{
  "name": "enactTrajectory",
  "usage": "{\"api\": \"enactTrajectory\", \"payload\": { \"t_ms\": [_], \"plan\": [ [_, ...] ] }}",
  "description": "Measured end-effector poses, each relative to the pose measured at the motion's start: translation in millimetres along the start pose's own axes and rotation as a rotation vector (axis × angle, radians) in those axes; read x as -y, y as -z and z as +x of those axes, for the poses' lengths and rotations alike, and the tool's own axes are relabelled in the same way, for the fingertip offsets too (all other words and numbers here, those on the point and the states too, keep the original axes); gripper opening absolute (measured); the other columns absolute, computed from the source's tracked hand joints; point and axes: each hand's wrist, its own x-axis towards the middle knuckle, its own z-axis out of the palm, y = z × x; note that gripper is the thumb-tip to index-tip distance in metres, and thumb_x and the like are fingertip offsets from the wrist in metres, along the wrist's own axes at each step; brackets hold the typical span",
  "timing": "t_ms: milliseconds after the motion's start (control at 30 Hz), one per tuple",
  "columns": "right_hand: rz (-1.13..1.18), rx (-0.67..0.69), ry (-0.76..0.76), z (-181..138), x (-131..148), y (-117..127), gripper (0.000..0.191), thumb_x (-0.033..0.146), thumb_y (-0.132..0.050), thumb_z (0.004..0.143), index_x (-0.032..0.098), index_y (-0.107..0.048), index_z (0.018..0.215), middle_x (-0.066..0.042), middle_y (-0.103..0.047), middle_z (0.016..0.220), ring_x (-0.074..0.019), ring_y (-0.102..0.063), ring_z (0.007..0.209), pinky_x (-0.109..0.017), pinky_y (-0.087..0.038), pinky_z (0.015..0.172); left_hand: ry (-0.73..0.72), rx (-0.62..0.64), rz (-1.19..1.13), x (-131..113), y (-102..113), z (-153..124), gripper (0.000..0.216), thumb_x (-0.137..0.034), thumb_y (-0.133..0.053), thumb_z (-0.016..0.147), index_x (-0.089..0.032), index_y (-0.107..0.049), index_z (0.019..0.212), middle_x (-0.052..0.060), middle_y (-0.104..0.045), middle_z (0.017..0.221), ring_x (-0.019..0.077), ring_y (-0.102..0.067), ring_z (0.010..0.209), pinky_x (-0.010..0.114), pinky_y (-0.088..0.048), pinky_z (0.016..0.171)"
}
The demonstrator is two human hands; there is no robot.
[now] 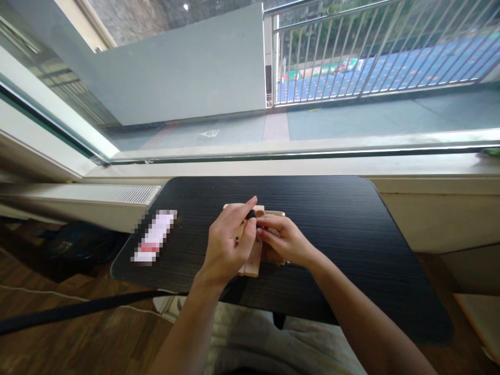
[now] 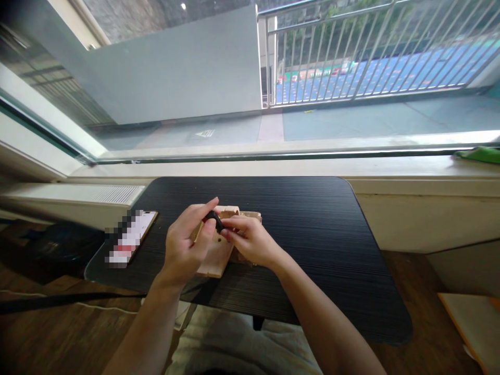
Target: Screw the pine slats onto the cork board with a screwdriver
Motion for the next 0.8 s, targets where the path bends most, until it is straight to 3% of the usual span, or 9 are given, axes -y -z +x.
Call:
{"api": "enactTrajectory", "payload": {
  "t_ms": [100,267,567,800],
  "plan": [
    [-0.031,0.019,0.025,1.1,2.7,-0.2,0.021,0.022,-0.057,0.092,0.018,-0.074,0.103,-0.008,-0.076,0.099,-0.0196,-0.067,0.089,-0.034,-0.051,0.081,-0.007,-0.093,0.032,2.8,-4.0,-1.0,0.026,-0.024,-0.062,0.091,-0.019,-0.067,0.115,0.004,-0.071,0.098,0.0145,-0.066,0.087,0.026,-0.054,0.080],
    [-0.054,0.023,-0.008,1.9,1.3,-2.6,0.022,0.022,-0.058,0.091,0.019,-0.073,0.106,-0.008,-0.076,0.101,-0.0193,-0.066,0.087,-0.033,-0.050,0.078,0.147,-0.241,-0.034,7.2,-10.6,-5.3,0.020,-0.031,-0.073,0.084,-0.018,-0.067,0.098,0.003,-0.072,0.089,0.0136,-0.069,0.076,0.025,-0.057,0.072],
    [-0.028,-0.041,-0.056,0.9,-2.7,-3.2,0.021,0.028,-0.063,0.087,0.018,-0.074,0.103,-0.005,-0.075,0.089,-0.0178,-0.064,0.077,-0.031,-0.050,0.072,0.120,-0.152,-0.071,5.1,-9.1,-0.3,0.015,-0.027,-0.067,0.089,-0.019,-0.071,0.101,0.005,-0.075,0.096,0.0156,-0.071,0.085,0.028,-0.059,0.081],
    [0.031,-0.064,-0.011,1.0,-0.7,-2.8,0.025,0.025,-0.058,0.090,0.021,-0.074,0.109,-0.008,-0.076,0.107,-0.0224,-0.069,0.095,-0.037,-0.053,0.085,0.049,-0.176,0.036,3.4,-6.5,3.2,0.016,-0.028,-0.065,0.090,-0.021,-0.073,0.102,0.004,-0.071,0.095,0.0148,-0.066,0.086,0.026,-0.057,0.076]
  ]
}}
